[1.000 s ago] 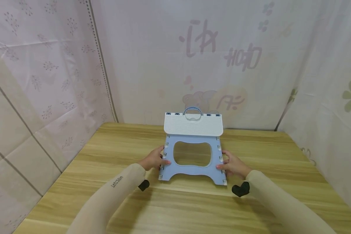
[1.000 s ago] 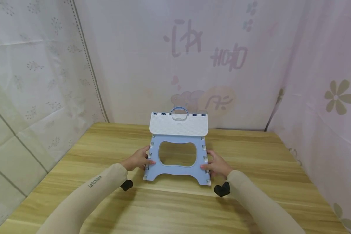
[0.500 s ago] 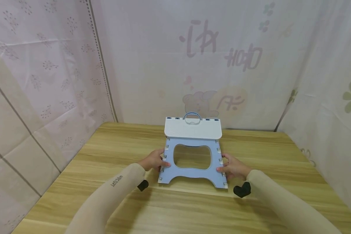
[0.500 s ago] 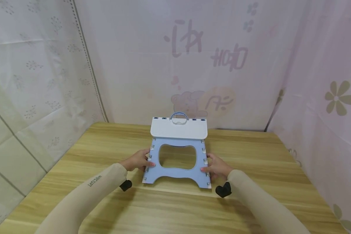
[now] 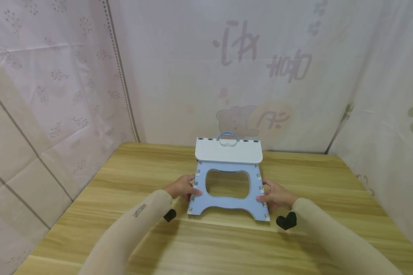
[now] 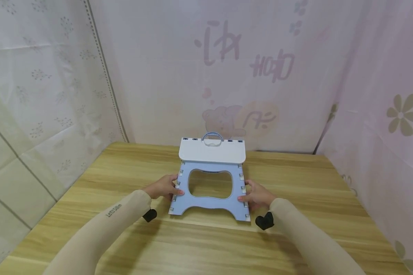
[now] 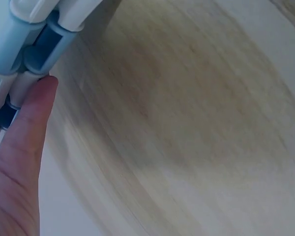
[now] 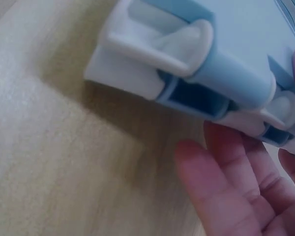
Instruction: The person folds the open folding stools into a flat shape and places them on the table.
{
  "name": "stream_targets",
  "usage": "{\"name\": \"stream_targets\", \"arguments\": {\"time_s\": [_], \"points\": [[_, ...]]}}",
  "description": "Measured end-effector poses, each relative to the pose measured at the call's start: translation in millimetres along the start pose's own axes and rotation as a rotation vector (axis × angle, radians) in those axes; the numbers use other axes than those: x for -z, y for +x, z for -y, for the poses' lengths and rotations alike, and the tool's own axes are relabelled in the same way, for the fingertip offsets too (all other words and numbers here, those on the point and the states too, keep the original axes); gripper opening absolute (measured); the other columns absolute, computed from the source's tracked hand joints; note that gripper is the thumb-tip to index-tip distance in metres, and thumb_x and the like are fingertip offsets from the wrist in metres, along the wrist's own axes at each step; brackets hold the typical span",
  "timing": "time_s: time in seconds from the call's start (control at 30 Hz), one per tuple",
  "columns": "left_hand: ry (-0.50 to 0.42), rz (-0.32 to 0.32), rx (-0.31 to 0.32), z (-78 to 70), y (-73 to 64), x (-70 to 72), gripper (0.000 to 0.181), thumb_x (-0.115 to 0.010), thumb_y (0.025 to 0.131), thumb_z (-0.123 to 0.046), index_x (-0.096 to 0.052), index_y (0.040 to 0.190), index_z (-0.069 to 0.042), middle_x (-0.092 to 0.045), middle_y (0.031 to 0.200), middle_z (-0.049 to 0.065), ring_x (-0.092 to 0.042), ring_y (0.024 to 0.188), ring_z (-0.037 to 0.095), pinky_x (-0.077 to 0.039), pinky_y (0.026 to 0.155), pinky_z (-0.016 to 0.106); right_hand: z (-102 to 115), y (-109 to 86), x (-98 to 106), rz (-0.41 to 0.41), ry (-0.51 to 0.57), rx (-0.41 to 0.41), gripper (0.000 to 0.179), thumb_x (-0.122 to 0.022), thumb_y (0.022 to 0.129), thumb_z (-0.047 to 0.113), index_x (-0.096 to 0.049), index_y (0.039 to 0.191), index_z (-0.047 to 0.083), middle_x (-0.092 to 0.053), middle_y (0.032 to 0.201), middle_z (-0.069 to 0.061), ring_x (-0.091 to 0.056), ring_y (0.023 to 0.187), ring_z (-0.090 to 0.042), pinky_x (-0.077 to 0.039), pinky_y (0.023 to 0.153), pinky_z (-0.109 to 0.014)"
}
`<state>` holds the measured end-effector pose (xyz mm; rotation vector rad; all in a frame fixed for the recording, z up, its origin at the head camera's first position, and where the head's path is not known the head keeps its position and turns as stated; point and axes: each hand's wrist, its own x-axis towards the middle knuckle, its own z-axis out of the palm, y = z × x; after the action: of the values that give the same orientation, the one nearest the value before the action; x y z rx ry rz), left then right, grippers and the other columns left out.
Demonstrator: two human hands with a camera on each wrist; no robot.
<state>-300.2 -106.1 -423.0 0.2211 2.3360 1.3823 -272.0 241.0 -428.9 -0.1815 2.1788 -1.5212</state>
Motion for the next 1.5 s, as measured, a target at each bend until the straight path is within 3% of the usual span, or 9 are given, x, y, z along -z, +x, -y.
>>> {"name": "stream_targets", "arguments": {"time_s": [0.47, 0.97, 1.5], "points": [[-0.004, 0.019, 0.029, 5.0, 0.3, -2.2, 0.052, -0.072, 0.084, -0.001, -0.052, 0.131, -0.002, -0.071, 0.091, 0.015, -0.069, 0.076, 0.028, -0.057, 0.068, 0.042, 1, -5.4, -1, 0.064, 0.020, 0.023, 0.076, -0.068, 0.089, 0.005, -0.014, 0.138, -0.014, -0.063, 0.110, -0.024, -0.065, 0.093, -0.027, -0.052, 0.083, -0.049], [-0.033, 0.075, 0.030, 8.4, -2.9, -4.0, 0.047, -0.070, 0.084, 0.002, -0.053, 0.128, 0.003, -0.071, 0.087, 0.013, -0.069, 0.074, 0.025, -0.057, 0.069, 0.038, -9, -4.0, -1, 0.108, 0.034, 0.034, 0.071, -0.066, 0.089, 0.004, -0.017, 0.138, -0.013, -0.065, 0.105, -0.016, -0.064, 0.093, -0.025, -0.053, 0.083, -0.046], [0.060, 0.081, 0.100, 8.7, -8.5, -6.8, 0.036, -0.072, 0.084, -0.005, -0.059, 0.117, 0.002, -0.071, 0.081, 0.010, -0.066, 0.067, 0.021, -0.056, 0.067, 0.034, -18, -6.6, -3, 0.163, 0.072, 0.033, 0.076, -0.068, 0.089, 0.009, -0.015, 0.138, -0.016, -0.066, 0.103, -0.013, -0.065, 0.092, -0.022, -0.054, 0.082, -0.041]]}}
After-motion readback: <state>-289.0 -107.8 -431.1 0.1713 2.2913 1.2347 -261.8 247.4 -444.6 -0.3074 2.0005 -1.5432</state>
